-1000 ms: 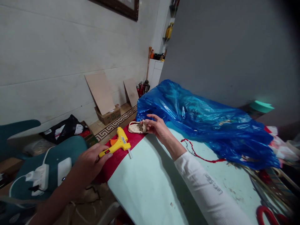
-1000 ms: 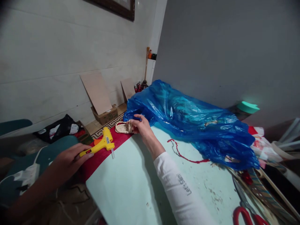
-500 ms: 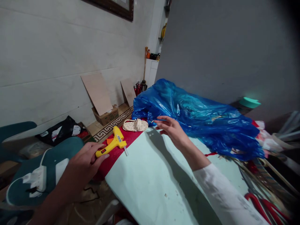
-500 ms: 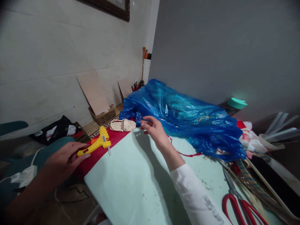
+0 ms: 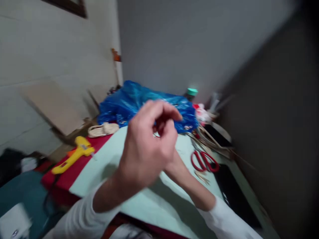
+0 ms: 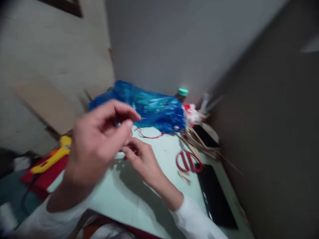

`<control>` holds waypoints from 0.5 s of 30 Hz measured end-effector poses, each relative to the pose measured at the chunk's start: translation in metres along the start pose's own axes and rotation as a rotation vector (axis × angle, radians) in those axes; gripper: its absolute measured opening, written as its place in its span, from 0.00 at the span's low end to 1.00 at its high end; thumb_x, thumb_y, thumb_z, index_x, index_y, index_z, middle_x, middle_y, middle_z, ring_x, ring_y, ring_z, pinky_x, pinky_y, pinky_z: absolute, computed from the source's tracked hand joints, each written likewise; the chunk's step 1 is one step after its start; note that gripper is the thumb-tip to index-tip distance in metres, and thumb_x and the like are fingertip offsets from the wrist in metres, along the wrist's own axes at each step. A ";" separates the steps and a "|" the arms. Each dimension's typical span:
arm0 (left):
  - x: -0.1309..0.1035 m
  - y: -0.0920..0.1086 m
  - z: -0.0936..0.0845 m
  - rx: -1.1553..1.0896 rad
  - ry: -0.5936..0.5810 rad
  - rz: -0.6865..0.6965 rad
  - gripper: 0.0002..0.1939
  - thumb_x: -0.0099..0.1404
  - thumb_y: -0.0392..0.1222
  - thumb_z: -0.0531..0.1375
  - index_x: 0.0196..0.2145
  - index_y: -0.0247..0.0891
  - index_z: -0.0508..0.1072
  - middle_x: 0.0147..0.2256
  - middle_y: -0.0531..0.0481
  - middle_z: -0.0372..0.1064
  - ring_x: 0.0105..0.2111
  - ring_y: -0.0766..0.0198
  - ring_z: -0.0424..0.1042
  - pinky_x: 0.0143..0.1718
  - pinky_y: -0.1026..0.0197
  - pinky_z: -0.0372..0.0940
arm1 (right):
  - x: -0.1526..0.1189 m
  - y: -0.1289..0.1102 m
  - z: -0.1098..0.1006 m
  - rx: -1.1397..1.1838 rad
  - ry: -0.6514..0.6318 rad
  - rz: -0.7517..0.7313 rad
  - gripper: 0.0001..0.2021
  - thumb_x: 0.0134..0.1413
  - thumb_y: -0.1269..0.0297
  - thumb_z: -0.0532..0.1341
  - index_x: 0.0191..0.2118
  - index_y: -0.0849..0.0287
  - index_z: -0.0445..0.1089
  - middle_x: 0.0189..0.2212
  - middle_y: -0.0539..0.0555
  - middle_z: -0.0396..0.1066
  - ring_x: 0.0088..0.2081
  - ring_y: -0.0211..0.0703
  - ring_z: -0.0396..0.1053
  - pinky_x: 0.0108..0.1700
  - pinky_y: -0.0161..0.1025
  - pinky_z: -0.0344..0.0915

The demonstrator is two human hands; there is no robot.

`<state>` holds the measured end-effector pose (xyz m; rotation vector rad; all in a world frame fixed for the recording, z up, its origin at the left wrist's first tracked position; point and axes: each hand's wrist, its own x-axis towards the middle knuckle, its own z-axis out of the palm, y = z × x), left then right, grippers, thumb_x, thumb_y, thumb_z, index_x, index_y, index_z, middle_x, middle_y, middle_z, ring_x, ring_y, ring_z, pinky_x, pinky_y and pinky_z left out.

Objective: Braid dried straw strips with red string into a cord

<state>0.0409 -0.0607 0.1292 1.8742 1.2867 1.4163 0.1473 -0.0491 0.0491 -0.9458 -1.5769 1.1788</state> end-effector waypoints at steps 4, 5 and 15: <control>0.055 0.015 0.054 -0.146 -0.122 0.257 0.11 0.55 0.32 0.55 0.32 0.31 0.77 0.28 0.52 0.75 0.27 0.67 0.73 0.22 0.71 0.59 | -0.008 0.022 -0.023 0.042 0.040 0.047 0.07 0.54 0.69 0.56 0.37 0.60 0.71 0.31 0.52 0.74 0.26 0.35 0.68 0.30 0.32 0.63; 0.063 0.011 0.068 -0.177 -0.200 0.254 0.08 0.54 0.31 0.57 0.29 0.32 0.77 0.26 0.51 0.74 0.24 0.69 0.71 0.20 0.71 0.59 | -0.010 0.026 -0.031 0.065 0.068 0.058 0.08 0.54 0.70 0.56 0.38 0.60 0.71 0.32 0.52 0.74 0.26 0.34 0.68 0.29 0.32 0.63; 0.064 -0.067 0.115 -0.605 -0.847 -0.263 0.09 0.54 0.36 0.66 0.34 0.33 0.71 0.20 0.58 0.63 0.14 0.76 0.58 0.13 0.70 0.58 | -0.035 0.027 -0.107 -0.196 0.623 -0.136 0.06 0.58 0.64 0.59 0.40 0.58 0.70 0.34 0.53 0.73 0.32 0.38 0.69 0.33 0.34 0.66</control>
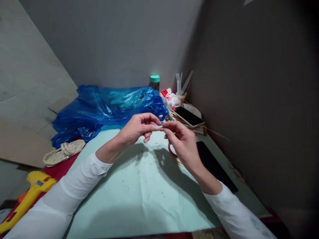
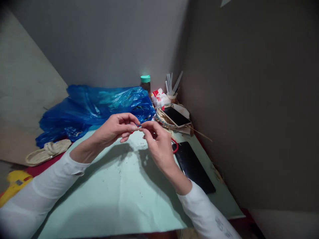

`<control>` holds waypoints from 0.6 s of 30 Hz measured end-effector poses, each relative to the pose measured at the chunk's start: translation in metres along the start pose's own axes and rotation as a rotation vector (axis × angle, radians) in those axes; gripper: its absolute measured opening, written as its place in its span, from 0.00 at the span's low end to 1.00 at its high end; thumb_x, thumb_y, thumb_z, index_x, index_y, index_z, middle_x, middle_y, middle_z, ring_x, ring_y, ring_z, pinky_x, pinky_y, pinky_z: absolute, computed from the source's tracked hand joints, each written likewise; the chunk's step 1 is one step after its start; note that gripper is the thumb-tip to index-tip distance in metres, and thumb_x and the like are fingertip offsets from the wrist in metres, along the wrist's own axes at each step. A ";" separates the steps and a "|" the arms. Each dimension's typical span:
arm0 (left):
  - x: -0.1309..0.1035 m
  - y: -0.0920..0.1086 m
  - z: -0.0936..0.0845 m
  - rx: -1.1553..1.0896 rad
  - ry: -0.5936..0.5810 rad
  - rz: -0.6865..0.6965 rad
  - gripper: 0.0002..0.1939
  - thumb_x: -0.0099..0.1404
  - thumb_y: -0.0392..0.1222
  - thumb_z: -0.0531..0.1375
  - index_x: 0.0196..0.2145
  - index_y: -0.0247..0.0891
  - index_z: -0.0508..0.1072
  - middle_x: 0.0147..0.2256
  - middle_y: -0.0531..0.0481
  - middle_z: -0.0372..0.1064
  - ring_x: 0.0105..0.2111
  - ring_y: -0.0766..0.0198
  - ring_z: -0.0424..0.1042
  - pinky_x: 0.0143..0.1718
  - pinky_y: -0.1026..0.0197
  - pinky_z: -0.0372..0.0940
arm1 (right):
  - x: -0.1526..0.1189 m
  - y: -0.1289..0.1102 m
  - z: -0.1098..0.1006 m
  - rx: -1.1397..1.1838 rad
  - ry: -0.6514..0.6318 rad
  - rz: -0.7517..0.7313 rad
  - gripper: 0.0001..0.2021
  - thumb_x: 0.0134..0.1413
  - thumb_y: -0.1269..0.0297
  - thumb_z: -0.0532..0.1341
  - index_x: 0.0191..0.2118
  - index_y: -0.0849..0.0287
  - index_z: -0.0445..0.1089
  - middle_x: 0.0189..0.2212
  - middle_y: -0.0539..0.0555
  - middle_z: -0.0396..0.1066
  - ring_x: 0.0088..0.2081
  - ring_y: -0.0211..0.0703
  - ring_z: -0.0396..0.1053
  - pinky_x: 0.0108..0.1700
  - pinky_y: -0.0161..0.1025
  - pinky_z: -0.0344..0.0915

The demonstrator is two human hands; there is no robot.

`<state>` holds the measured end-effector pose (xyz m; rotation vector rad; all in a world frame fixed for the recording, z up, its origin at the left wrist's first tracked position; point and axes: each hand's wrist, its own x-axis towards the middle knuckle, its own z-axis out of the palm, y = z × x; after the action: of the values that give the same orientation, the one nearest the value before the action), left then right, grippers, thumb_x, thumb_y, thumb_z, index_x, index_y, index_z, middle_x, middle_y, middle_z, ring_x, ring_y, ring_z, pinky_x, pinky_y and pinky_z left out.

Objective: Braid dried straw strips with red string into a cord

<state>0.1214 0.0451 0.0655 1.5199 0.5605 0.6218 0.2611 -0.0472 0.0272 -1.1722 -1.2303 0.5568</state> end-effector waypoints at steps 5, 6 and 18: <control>0.002 -0.013 -0.003 -0.187 -0.115 -0.135 0.10 0.55 0.36 0.66 0.32 0.35 0.68 0.21 0.60 0.60 0.15 0.78 0.56 0.12 0.73 0.55 | -0.007 -0.006 -0.008 -0.213 -0.040 -0.214 0.07 0.59 0.69 0.59 0.43 0.56 0.72 0.39 0.53 0.74 0.38 0.40 0.71 0.39 0.37 0.67; 0.002 -0.014 -0.002 -0.210 -0.144 -0.167 0.10 0.55 0.36 0.66 0.32 0.35 0.68 0.22 0.59 0.60 0.15 0.78 0.56 0.12 0.74 0.55 | -0.009 -0.008 -0.008 -0.251 -0.056 -0.266 0.08 0.59 0.71 0.59 0.43 0.56 0.72 0.39 0.53 0.74 0.38 0.41 0.70 0.40 0.38 0.66; 0.003 -0.023 0.000 -0.398 -0.320 -0.352 0.12 0.55 0.33 0.66 0.28 0.36 0.64 0.17 0.62 0.57 0.12 0.80 0.49 0.10 0.77 0.50 | -0.008 -0.011 -0.016 -0.630 -0.023 -0.564 0.08 0.57 0.76 0.59 0.37 0.58 0.73 0.32 0.55 0.73 0.34 0.42 0.64 0.37 0.41 0.62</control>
<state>0.1241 0.0484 0.0432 1.0811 0.4137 0.1938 0.2701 -0.0643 0.0350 -1.2417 -1.7361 -0.2655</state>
